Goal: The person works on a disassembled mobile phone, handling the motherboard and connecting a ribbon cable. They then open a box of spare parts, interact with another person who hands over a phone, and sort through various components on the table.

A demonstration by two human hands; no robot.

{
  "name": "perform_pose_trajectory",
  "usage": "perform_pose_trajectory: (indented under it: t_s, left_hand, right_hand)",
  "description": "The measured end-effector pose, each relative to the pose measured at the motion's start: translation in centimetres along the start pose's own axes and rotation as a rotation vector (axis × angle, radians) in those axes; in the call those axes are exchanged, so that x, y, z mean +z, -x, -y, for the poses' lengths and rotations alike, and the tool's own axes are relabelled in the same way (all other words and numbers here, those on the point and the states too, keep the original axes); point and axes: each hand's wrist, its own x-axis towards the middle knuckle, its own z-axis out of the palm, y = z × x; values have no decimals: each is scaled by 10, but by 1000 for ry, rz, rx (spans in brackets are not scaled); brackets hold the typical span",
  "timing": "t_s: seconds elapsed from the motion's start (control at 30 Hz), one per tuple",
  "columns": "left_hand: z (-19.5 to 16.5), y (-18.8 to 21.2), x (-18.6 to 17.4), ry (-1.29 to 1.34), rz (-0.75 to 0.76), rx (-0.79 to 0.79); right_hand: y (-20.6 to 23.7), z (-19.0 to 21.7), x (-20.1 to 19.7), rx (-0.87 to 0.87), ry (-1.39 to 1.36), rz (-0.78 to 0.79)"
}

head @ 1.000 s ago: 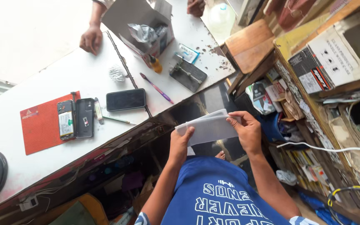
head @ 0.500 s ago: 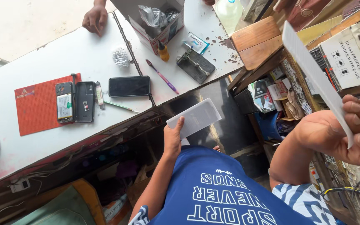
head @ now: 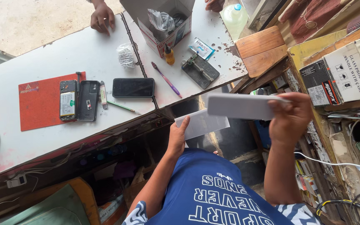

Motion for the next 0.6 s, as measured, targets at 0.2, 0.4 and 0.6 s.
perform_pose_trajectory:
  t_s: [0.2, 0.4, 0.6]
  left_hand:
    - [2, -7, 10, 54, 125, 19]
    - [-9, 2, 22, -156, 118, -21]
    - [-15, 2, 22, -92, 140, -40]
  right_hand:
    - [39, -39, 32, 441, 168, 91]
    - [23, 24, 81, -513, 815, 402]
    - [-29, 73, 128, -984, 385, 665]
